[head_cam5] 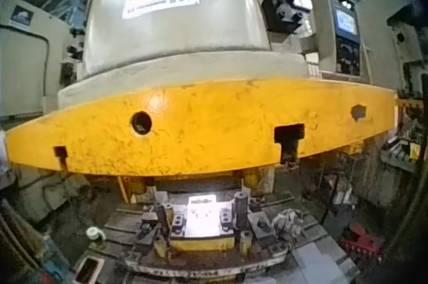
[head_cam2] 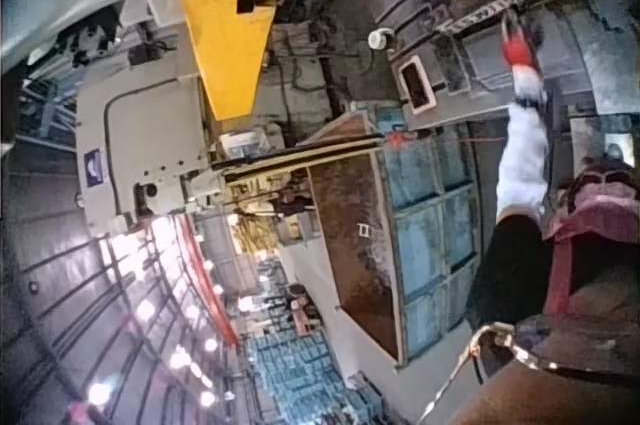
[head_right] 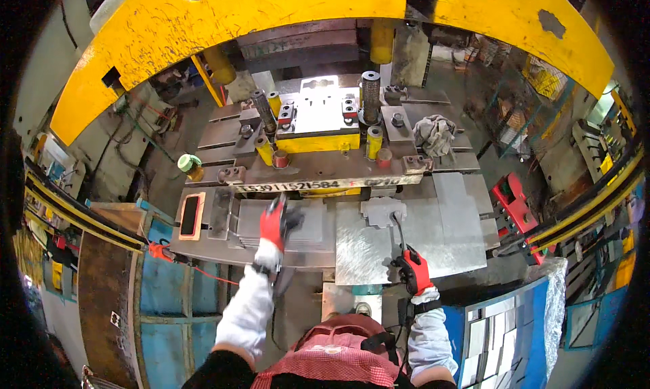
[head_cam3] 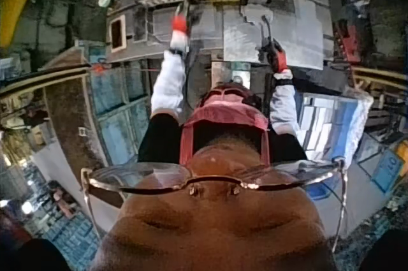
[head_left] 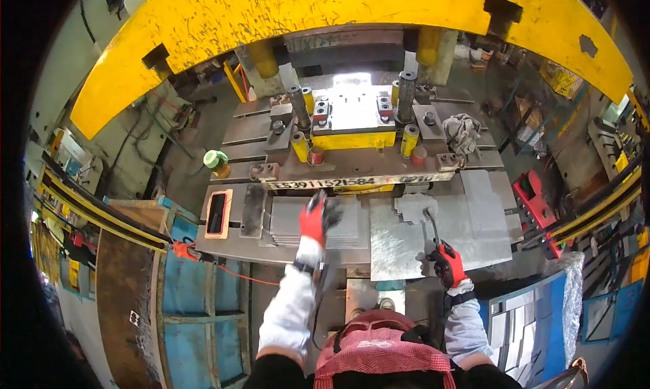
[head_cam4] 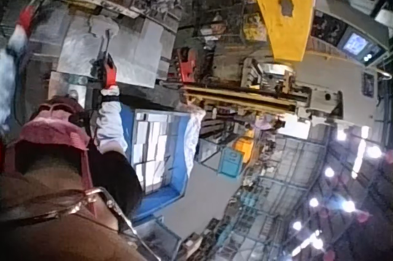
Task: Using an industrial press machine and hand tools to process and organize metal sheets.
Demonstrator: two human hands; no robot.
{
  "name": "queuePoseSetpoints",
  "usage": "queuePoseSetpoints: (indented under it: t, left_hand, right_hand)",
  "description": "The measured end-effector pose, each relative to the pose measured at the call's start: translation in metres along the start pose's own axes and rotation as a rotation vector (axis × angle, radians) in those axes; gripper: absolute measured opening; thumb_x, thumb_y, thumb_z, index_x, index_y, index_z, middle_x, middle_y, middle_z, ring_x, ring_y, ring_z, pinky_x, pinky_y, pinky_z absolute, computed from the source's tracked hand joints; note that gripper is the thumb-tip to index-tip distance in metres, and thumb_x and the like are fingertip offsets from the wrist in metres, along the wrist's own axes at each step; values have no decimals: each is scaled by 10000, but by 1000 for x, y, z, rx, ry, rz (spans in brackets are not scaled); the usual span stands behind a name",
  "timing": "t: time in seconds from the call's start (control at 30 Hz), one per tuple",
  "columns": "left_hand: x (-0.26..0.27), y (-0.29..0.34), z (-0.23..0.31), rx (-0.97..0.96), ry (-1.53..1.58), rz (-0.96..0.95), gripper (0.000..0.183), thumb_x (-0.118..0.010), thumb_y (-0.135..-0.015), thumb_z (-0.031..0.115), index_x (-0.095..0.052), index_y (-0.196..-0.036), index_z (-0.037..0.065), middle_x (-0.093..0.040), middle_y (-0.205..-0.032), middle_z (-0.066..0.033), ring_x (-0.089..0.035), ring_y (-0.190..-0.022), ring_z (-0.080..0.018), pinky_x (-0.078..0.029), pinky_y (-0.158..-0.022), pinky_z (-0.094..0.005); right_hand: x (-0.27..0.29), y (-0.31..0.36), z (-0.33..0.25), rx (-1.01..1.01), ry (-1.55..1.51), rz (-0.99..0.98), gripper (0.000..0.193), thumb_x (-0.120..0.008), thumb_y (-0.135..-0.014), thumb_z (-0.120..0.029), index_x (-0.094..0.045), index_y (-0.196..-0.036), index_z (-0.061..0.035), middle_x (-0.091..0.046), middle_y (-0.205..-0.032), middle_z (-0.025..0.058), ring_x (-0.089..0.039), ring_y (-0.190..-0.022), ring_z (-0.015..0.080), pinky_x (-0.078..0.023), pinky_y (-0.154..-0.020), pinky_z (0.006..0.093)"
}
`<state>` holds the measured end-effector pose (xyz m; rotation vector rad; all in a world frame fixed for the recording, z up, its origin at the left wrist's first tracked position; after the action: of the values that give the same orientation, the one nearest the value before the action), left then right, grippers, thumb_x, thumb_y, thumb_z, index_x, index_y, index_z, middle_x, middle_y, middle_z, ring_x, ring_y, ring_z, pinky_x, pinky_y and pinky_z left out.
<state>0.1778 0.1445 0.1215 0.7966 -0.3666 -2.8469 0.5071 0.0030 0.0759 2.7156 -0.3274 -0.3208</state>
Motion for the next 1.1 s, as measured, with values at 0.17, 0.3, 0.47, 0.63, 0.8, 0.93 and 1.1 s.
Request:
queuePoseSetpoints:
  t: [0.17,0.3,0.47,0.63,0.8,0.93,1.1]
  left_hand:
    - [132,93,-30,-283,-125,436,373,-523,-849,42,-466,-1216,77,-619,-959,-94,-600,-773,-181,-496,-670,-292]
    - [221,105,-41,-500,-825,630,543,-562,-802,94,-362,-1307,106,-430,-1266,-128,-410,-1153,-273,-341,-967,-342]
    - [246,98,-30,-195,-1814,298,798,-641,-699,270,-220,-1371,173,-217,-1411,-119,-193,-1287,-356,-250,-1032,-426]
    - [257,85,-41,-60,-1815,296,721,-621,-719,298,-272,-1342,198,-277,-1381,-105,-306,-1236,-346,-343,-944,-476]
    - [230,91,-25,-78,-1921,341,620,-556,-761,288,-310,-1315,156,-289,-1374,-122,-340,-1211,-327,-364,-922,-457]
    - [229,86,-23,-32,-1977,357,588,-529,-771,279,-329,-1299,115,-320,-1354,-140,-354,-1200,-314,-366,-919,-449]
    - [239,78,-24,-51,-1963,371,578,-529,-766,289,-352,-1286,110,-345,-1337,-157,-375,-1187,-322,-366,-920,-443]
  right_hand:
    - [-14,-11,-4,122,-119,-26,341,-489,-891,-296,-430,-1189,-142,-583,-771,46,-421,-460,67,-326,-391,211]
    - [-9,-8,6,236,-235,250,387,-482,-890,-321,-405,-1227,-147,-588,-813,64,-438,-467,92,-365,-396,238]
    - [68,-32,79,362,-46,501,366,-536,-858,-204,-443,-1193,-92,-534,-762,0,-475,-597,89,-399,-505,230]
    - [73,-31,83,491,218,565,441,-568,-824,-116,-407,-1231,-65,-531,-890,31,-498,-744,99,-429,-632,211]
    - [81,-39,102,434,-70,511,592,-625,-792,-151,-341,-1297,-24,-531,-1094,93,-518,-925,153,-418,-807,273]
    - [79,-37,95,395,54,505,582,-622,-793,-155,-350,-1288,-15,-528,-1100,96,-510,-944,162,-411,-825,289]
    - [66,-30,86,358,138,539,570,-618,-793,-181,-363,-1272,-5,-531,-1100,106,-511,-956,177,-404,-835,292]
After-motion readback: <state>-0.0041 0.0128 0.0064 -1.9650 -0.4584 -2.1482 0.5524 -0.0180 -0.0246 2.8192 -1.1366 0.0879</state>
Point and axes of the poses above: each hand's wrist, its own y-axis away from the middle knuckle, its own x-axis out of the back of the hand, z = x × y, the point moved 2 cm from there along -y, towards the middle knuckle
